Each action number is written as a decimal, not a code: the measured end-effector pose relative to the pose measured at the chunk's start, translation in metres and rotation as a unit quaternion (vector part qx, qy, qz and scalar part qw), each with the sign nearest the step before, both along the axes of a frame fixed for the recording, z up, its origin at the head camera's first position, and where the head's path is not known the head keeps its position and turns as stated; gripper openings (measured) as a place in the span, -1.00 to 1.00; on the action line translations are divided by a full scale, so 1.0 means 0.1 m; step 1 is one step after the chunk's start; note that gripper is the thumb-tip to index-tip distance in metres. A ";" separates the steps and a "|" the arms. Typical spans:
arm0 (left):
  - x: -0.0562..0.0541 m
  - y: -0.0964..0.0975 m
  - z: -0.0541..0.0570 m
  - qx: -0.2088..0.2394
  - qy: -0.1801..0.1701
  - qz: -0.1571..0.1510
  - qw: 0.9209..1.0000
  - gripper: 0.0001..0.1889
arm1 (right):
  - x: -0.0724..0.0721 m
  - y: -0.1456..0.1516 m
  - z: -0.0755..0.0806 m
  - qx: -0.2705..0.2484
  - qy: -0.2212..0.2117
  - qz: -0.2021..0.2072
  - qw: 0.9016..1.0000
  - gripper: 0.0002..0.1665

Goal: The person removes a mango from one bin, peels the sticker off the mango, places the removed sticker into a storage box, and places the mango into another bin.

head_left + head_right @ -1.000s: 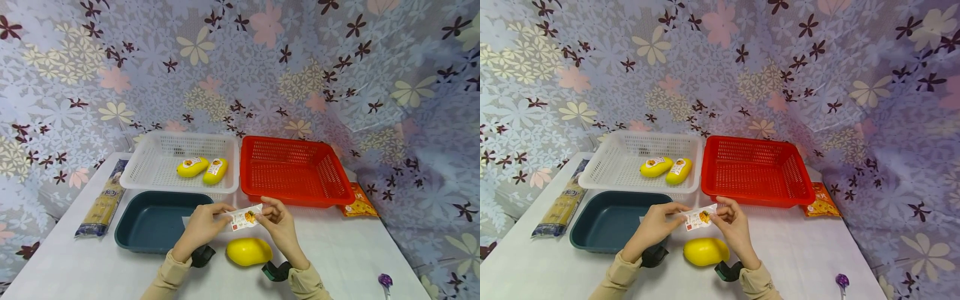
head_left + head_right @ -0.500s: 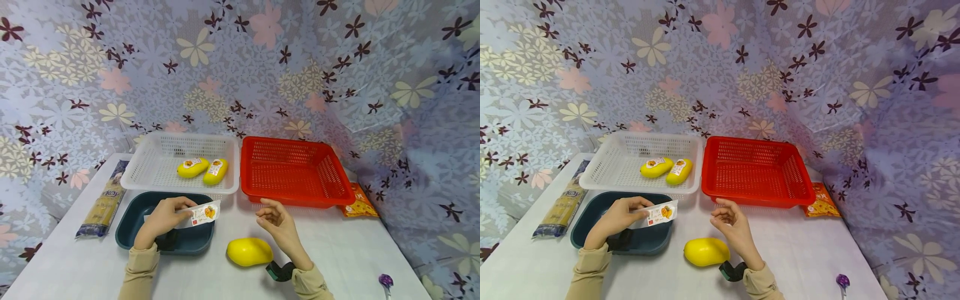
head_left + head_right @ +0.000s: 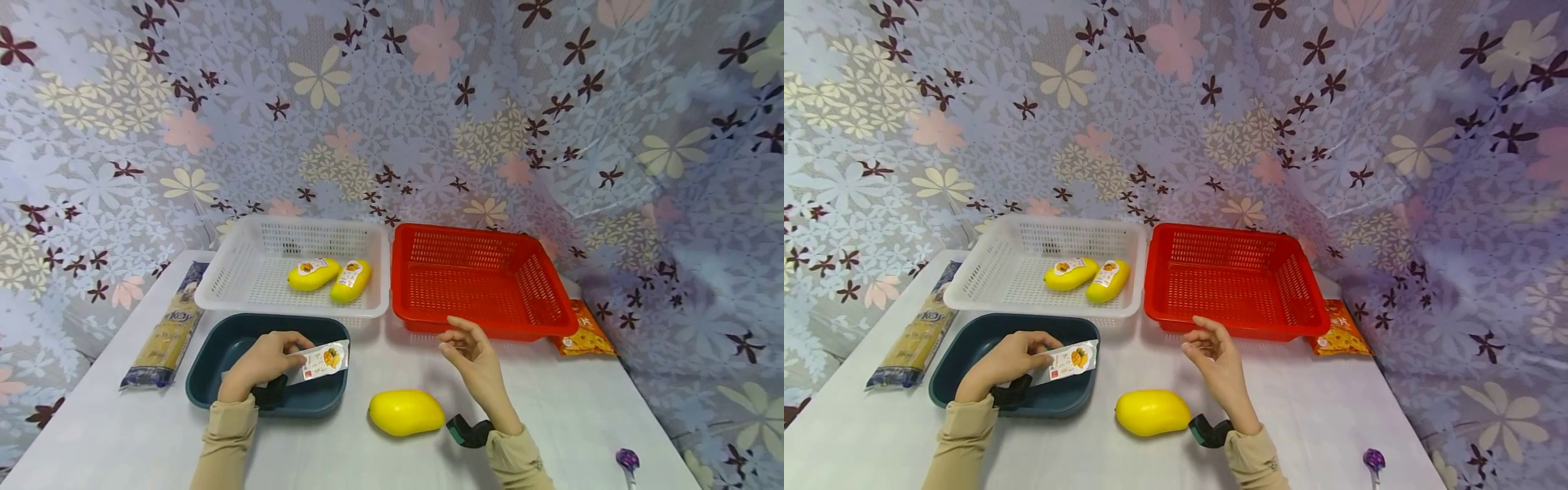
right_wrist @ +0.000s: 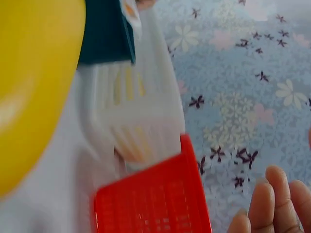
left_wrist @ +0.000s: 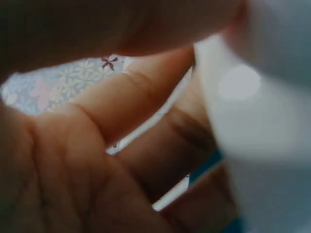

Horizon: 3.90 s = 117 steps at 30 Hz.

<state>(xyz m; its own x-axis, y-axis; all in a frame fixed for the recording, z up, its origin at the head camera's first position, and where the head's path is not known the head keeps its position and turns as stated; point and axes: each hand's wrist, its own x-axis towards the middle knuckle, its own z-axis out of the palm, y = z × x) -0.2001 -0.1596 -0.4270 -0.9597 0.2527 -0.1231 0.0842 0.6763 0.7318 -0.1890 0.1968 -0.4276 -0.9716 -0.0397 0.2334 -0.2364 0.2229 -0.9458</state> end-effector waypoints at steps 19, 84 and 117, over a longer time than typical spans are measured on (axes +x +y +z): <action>0.08 0.09 0.09 -0.078 0.014 0.061 0.995 -0.63 | -0.13 0.49 -0.08 0.175 0.135 -0.149 0.964 -0.42; 0.20 1.84 0.41 0.013 0.254 -0.174 0.951 -0.35 | -0.16 0.71 -0.50 0.439 0.203 -0.191 0.854 -0.05; -1.22 2.71 0.52 0.063 0.016 0.007 0.998 -0.32 | -0.13 0.66 -0.51 0.401 0.180 -0.179 0.880 -0.06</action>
